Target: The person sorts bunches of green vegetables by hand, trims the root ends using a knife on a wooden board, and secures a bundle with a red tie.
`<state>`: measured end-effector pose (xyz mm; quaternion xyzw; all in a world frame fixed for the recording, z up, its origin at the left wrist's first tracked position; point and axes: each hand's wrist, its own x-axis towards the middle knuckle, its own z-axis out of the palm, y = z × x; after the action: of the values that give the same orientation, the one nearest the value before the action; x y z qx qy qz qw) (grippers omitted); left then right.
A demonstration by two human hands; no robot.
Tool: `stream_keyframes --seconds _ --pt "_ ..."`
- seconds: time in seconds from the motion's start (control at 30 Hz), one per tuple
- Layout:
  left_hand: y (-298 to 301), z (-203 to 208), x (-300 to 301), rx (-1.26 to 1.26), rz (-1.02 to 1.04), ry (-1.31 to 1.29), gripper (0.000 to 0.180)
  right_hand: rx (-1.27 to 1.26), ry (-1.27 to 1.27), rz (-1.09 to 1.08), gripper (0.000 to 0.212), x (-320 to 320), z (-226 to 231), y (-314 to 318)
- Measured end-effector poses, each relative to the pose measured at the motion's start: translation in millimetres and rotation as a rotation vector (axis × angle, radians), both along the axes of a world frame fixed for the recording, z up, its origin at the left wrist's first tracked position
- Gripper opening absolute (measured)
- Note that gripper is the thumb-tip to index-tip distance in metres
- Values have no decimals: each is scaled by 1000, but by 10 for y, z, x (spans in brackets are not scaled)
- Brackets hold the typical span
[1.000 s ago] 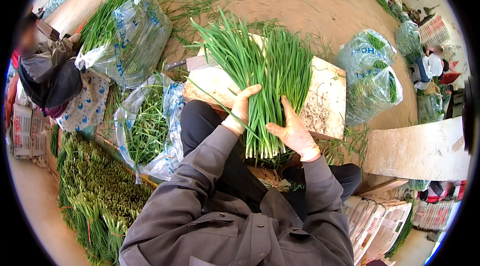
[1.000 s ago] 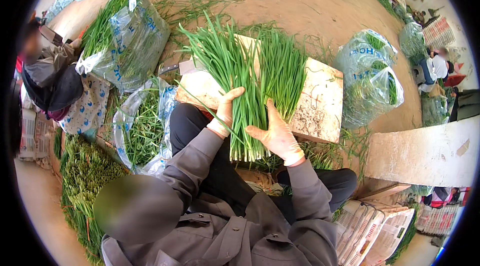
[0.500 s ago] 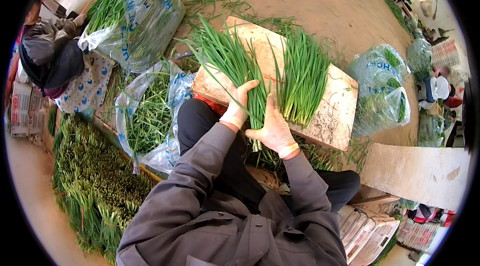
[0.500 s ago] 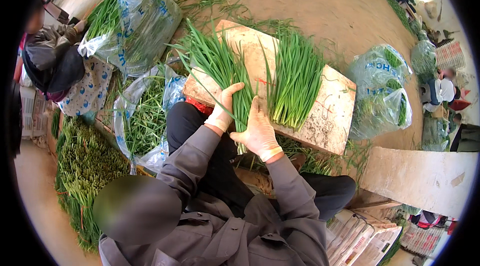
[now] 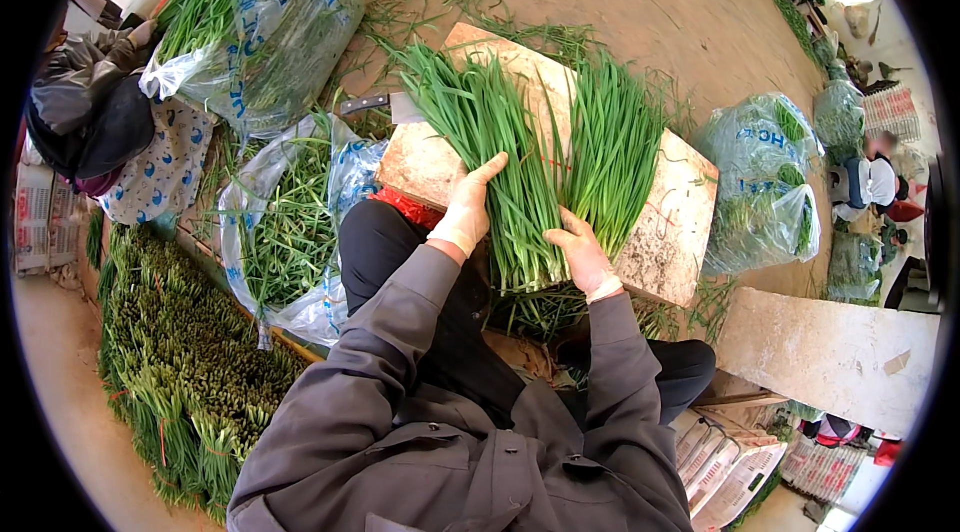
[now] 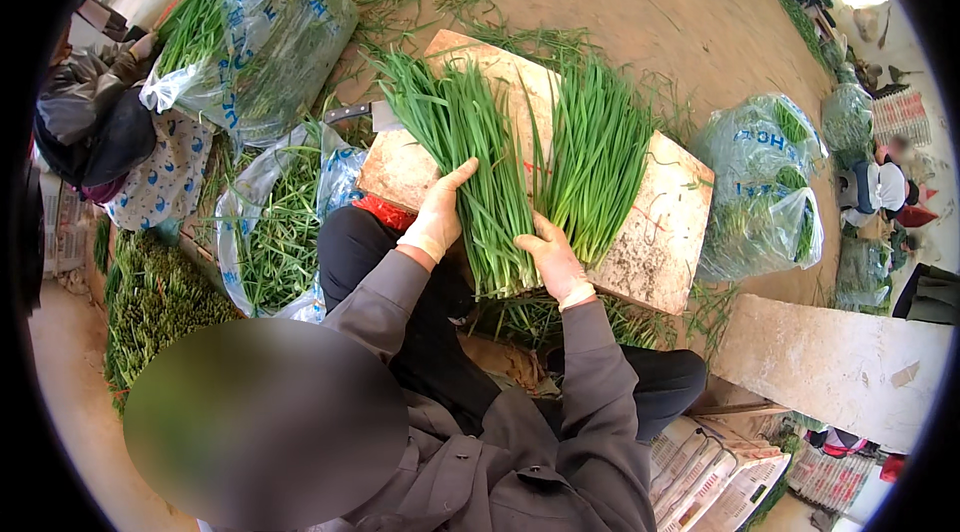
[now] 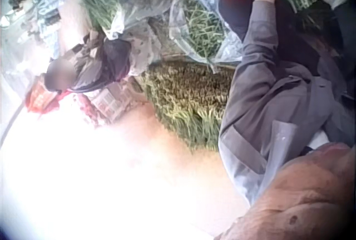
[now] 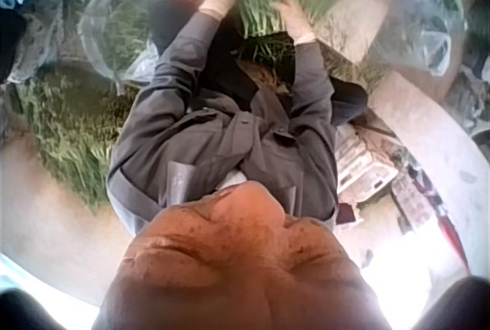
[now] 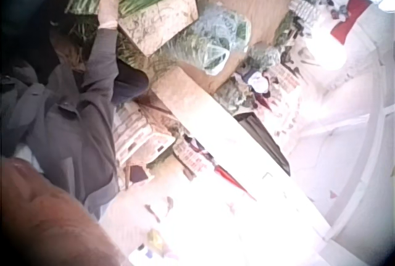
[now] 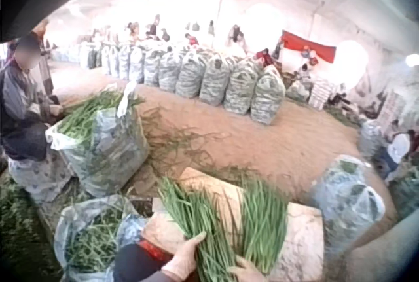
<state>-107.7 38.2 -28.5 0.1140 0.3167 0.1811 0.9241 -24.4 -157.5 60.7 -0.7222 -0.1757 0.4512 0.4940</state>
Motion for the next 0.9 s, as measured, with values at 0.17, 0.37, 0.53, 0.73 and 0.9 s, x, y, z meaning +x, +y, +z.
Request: stream_keyframes --seconds 0.17,0.37,0.53,0.73,0.9 --pt "-38 35 62 58 67 94 58 -156 -83 -20 79 253 -260 -129" --pt "-113 319 76 214 71 123 72 -108 -137 -64 79 312 -235 -166" --pt "-153 285 59 403 99 101 79 -133 -251 21 96 180 8 -97" --pt "-270 221 32 565 121 -29 97 55 -370 55 83 19 34 29" --pt "-258 209 25 529 67 -57 128 39 -323 -15 67 59 8 65"
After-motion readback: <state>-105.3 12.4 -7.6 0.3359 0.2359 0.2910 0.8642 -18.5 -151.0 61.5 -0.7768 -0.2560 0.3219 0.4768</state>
